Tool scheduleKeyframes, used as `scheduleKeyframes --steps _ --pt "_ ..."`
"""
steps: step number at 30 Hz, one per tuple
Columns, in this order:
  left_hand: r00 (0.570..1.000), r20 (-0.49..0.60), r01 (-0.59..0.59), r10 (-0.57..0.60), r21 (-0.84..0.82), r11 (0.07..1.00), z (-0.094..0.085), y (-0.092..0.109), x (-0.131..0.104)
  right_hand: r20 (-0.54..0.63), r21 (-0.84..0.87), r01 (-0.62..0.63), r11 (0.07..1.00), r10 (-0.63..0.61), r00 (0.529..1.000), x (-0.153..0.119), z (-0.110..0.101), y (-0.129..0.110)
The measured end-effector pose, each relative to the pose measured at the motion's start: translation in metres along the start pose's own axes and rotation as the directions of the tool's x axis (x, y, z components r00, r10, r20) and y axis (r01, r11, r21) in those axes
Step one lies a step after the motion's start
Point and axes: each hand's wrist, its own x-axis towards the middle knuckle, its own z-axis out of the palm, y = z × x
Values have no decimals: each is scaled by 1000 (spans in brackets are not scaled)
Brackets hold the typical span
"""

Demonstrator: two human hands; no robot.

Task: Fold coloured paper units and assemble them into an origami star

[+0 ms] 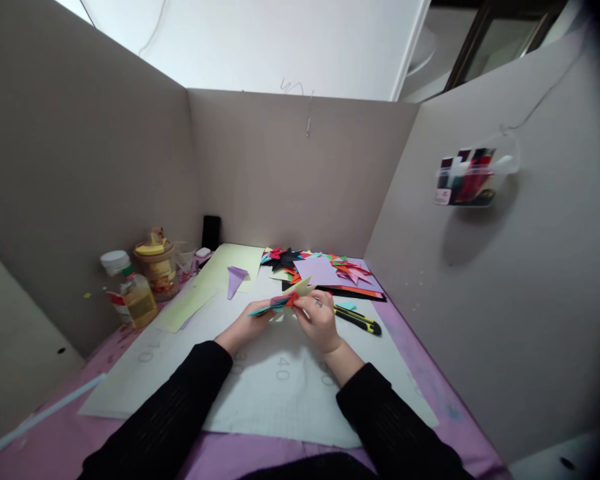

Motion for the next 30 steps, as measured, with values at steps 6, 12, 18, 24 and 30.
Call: scheduleKeyframes --steps 6,12,18,24,30 --pt "1000 3 -14 14 -15 1000 0 0 0 68 30 -69 997 67 995 1 0 -2" --pt "999 23 -46 46 -2 999 2 -7 0 147 15 -49 999 47 988 2 -1 -1" --pt "997 59 -51 49 44 998 0 -10 -1 162 -21 6 1000 -3 987 0 -2 3" --pt "1000 22 -14 13 67 998 0 -18 -1 89 52 3 999 -7 996 3 -4 1" --pt "996 43 -74 74 18 997 4 -11 1 72 43 9 999 -12 997 4 -7 2"
